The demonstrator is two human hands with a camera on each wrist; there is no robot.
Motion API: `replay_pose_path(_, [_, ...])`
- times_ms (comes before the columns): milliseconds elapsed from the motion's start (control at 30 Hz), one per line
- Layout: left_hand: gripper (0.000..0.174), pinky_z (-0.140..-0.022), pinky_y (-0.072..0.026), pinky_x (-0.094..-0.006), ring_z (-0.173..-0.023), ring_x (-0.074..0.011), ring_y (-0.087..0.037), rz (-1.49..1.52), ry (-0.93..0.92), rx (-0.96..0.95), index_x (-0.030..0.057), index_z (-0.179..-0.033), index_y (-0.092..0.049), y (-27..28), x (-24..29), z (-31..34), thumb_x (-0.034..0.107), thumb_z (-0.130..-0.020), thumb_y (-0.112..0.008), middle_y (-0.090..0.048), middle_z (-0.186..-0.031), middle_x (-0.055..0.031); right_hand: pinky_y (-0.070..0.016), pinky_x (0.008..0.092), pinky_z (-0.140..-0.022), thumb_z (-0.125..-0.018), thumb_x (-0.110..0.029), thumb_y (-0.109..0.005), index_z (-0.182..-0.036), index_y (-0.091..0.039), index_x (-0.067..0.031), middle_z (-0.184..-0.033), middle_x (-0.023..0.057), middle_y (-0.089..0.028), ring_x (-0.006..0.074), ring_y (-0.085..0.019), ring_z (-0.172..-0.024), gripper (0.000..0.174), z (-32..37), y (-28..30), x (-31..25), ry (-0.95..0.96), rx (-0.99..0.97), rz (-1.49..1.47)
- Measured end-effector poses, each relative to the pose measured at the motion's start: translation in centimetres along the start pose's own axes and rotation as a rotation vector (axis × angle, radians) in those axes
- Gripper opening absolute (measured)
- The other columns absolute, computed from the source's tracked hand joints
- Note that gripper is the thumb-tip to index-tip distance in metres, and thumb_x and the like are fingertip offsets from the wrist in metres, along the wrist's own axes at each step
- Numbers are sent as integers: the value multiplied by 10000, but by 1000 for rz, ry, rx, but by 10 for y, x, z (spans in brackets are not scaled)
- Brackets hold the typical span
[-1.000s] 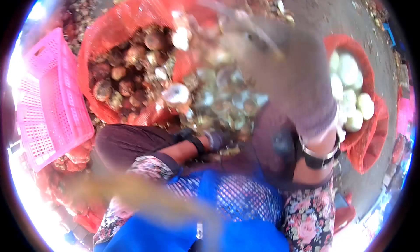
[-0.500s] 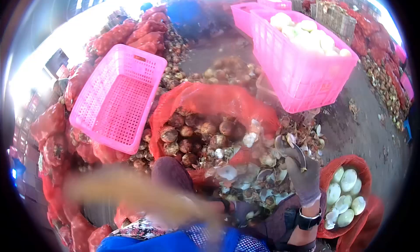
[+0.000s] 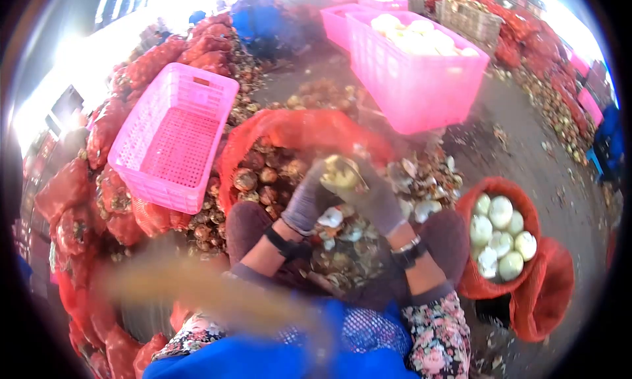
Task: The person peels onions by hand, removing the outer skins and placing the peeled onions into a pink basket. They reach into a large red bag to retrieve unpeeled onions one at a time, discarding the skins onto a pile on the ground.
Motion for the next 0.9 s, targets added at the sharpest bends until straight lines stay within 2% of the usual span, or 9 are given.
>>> replay_pose_path(33, [499,-937,-553,-428,-1114,-248,-633,-63,-26,-42,63,-1341,-542,-5,2,7,383,-967,-623,-629,-1249,-97,-541,266,-798,-847,-202,-777,-1453,-486,-93,-1056,72,-702,128,-652,-934,681,0,1,0,58,5,-90])
replay_pose_path(133, [509,-911,-573,-416,-1126,-241,-636,-296,-109,-107,37,-1373,-518,-19,15,30,302,-958,-646,-616,-1275,-109,-534,265,-799,-857,-188,-765,-1458,-477,-96,-1063,52,-682,116,-642,-918,672,-1,-4,40,-174,-50,-598])
replay_pose_path(200, [498,-868,-595,-401,-1101,-239,-648,-467,-147,-43,29,-1365,-521,-30,26,43,257,-946,-665,-615,-1266,-116,-528,247,-697,-860,-133,-754,-1472,-443,-65,-1095,49,-646,85,-601,-830,690,2,0,39,-362,-121,-587])
replay_pose_path(367, [562,-771,-622,-336,-1046,-213,-664,-507,-111,20,32,-1404,-492,-13,22,46,202,-911,-703,-621,-1239,-102,-474,214,-499,-892,-180,-721,-1494,-388,-32,-910,54,-649,65,-572,-614,703,6,-3,32,-343,-10,-733])
replay_pose_path(533, [639,-762,-627,-336,-1039,-202,-667,-444,-143,-17,43,-1444,-453,-16,18,50,212,-891,-726,-623,-1241,-96,-533,247,-616,-908,-223,-695,-1498,-394,-75,-923,103,-671,121,-627,-755,678,15,-16,33,-376,-254,-484])
replay_pose_path(600, [611,-752,-627,-324,-994,-195,-680,-442,-188,41,32,-1399,-485,-15,21,51,163,-866,-753,-642,-1203,-93,-558,290,-666,-905,-212,-685,-1498,-402,-102,-928,119,-676,161,-652,-815,666,10,-11,21,-174,-233,-271])
replay_pose_path(667, [565,-747,-628,-322,-953,-188,-687,-469,-273,88,27,-1343,-525,-13,25,50,121,-845,-773,-657,-1165,-90,-569,335,-684,-903,-191,-666,-1497,-413,-130,-902,127,-677,211,-680,-827,648,9,-4,-1,206,-54,38])
replay_pose_path(800, [471,-758,-602,-296,-894,-141,-676,-756,-437,243,27,-1198,-582,9,30,38,71,-794,-821,-679,-1067,-65,-571,388,-724,-880,-142,-650,-1495,-384,-143,-1123,133,-648,309,-696,-911,670,21,-7,-18,268,16,276])
replay_pose_path(900, [441,-764,-577,-277,-885,-109,-657,-984,-576,256,30,-1138,-594,11,32,32,72,-775,-841,-681,-1024,-50,-576,399,-711,-862,-125,-654,-1498,-333,-161,-1296,125,-583,327,-693,-920,714,25,-16,-21,148,-19,498])
Point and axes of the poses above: each hand's wrist, its own z-axis away from the middle knuckle, its own y-axis out of the back of the hand, x = y × z, the point moved 9 cm from there along -z, towards the middle knuckle
